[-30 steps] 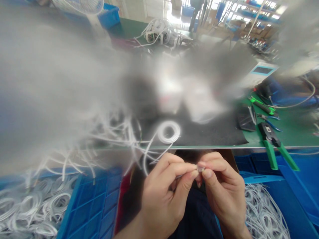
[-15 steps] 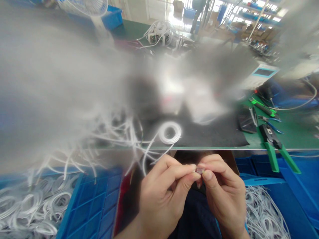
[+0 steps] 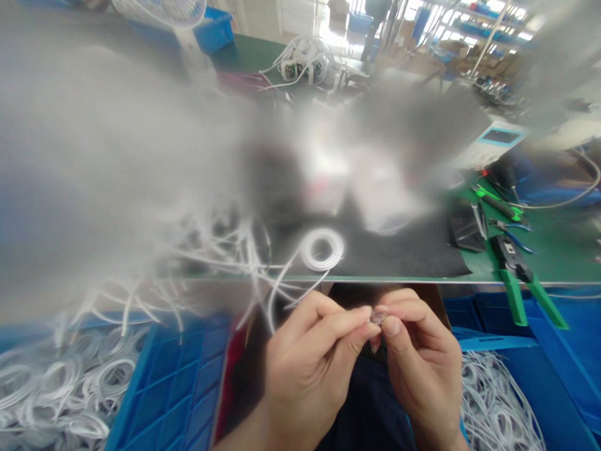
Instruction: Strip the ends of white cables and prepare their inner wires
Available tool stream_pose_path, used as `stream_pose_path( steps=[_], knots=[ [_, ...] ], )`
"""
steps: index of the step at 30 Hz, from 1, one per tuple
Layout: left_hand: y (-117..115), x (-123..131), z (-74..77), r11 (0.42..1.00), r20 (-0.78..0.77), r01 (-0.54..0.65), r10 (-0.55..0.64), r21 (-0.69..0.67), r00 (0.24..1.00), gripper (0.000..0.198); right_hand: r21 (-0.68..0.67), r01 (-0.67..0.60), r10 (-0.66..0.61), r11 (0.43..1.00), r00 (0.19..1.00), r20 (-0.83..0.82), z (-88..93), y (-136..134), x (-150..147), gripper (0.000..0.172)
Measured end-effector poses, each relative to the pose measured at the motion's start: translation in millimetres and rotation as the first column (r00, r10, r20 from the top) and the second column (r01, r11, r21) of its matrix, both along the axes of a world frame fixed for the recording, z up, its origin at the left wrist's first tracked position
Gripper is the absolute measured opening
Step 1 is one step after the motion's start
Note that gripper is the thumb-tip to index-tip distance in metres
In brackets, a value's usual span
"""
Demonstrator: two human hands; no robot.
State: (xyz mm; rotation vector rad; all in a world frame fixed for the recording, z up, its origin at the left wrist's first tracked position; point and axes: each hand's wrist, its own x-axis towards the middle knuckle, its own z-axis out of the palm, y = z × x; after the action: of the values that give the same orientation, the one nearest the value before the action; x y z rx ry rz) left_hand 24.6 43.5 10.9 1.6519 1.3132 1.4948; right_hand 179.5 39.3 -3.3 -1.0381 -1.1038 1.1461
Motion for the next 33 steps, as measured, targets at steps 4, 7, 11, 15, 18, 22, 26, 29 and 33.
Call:
stream_pose_path(
  steps=[4, 7, 11, 15, 18, 22, 26, 29, 33],
  knots=[
    [0.6, -0.2, -0.1, 1.0, 0.005, -0.001, 0.001, 0.019, 1.0, 0.021, 0.019, -0.004, 0.003, 1.0, 0.999, 0.04, 2.4, 1.0, 0.0, 0.016],
    [0.1, -1.4, 1.3, 1.0, 0.012, 0.004, -0.004, 0.023, 1.0, 0.025, 0.033, -0.026, 0.022, 0.999, 0.994, 0.106, 4.8, 1.8, 1.8, 0.018],
    [-1.7, -2.9, 2.0, 0.998, 0.018, 0.001, -0.002, 0.068, 1.0, 0.034, 0.036, -0.058, 0.052, 0.998, 0.989, 0.141, 5.7, 0.7, 5.3, 0.02],
    [-3.6, -2.0, 0.2, 0.993, 0.0, -0.034, 0.034, 0.117, 0.999, 0.036, -0.006, -0.107, 0.108, 0.994, 0.992, 0.06, 7.1, -3.4, 6.5, 0.022],
    [-4.9, 0.3, 0.7, 0.987, -0.013, -0.062, 0.065, 0.151, 0.998, 0.036, -0.042, -0.116, 0.117, 0.992, 0.993, 0.018, 9.1, -5.6, 5.1, 0.021],
    [-5.3, 2.4, 4.2, 0.978, 0.008, -0.106, 0.106, 0.178, 0.994, 0.031, -0.07, -0.101, 0.102, 0.992, 0.995, 0.011, 10.1, -6.0, 2.3, 0.019],
    [-2.7, 1.2, 3.1, 0.978, 0.001, -0.086, 0.088, 0.19, 0.996, 0.034, -0.081, -0.104, 0.102, 0.991, 0.994, -0.032, 8.6, -5.3, 0.6, 0.018],
    [-0.7, 1.1, 1.4, 0.97, 0.02, -0.1, 0.098, 0.222, 0.995, 0.034, -0.061, -0.09, 0.091, 0.994, 0.996, 0.011, 8.4, -5.2, 0.4, 0.018],
    [-1.6, 1.8, 1.6, 0.966, 0.025, -0.112, 0.109, 0.235, 0.994, 0.035, -0.038, -0.086, 0.088, 0.996, 0.995, 0.051, 10.4, -4.8, 0.7, 0.018]
  ],
)
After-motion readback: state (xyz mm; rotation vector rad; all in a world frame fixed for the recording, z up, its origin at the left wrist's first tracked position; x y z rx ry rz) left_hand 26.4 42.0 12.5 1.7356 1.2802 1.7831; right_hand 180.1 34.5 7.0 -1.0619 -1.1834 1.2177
